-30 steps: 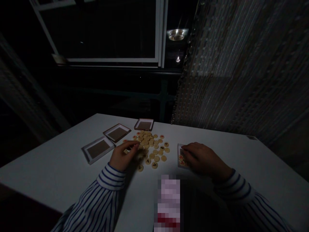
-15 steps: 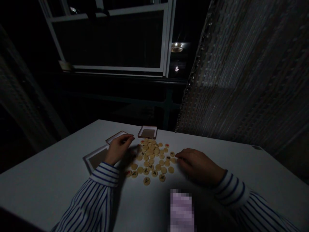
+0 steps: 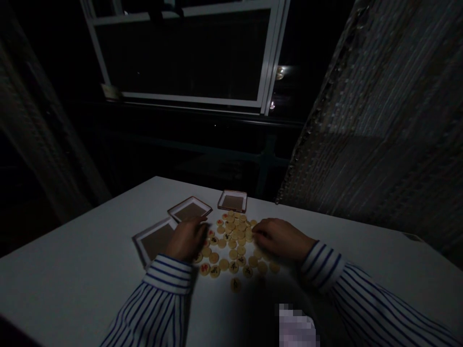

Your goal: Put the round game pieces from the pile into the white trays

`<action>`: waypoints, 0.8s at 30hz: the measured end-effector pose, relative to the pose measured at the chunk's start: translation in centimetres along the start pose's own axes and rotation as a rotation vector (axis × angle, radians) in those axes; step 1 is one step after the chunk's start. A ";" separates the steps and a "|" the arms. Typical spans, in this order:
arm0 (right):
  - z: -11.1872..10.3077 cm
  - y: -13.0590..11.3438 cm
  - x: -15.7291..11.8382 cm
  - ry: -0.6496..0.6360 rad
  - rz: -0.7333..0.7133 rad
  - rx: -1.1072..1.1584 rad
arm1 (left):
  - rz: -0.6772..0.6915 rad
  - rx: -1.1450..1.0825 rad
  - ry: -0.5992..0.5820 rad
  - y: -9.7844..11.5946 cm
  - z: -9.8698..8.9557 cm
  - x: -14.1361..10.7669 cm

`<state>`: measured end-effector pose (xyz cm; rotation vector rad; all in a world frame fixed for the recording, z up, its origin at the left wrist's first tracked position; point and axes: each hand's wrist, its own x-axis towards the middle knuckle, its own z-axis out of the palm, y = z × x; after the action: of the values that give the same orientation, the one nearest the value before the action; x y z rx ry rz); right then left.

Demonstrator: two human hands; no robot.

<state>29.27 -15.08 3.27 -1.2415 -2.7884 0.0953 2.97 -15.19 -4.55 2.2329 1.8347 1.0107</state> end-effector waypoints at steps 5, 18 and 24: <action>0.5 -0.8 2.7 -0.014 -0.055 -0.045 | 0.092 0.066 -0.065 -0.4 0.4 0.0; 3.3 -3.7 7.5 0.095 -0.151 0.039 | 0.033 0.070 -0.116 -0.3 0.6 -0.1; 4.1 -3.4 7.6 0.116 -0.134 0.072 | -0.014 0.155 -0.205 -0.2 0.8 0.0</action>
<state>21.25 -11.83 -0.10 -1.0077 -2.7327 0.1088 3.25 -14.83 -5.24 2.3048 1.8920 0.6286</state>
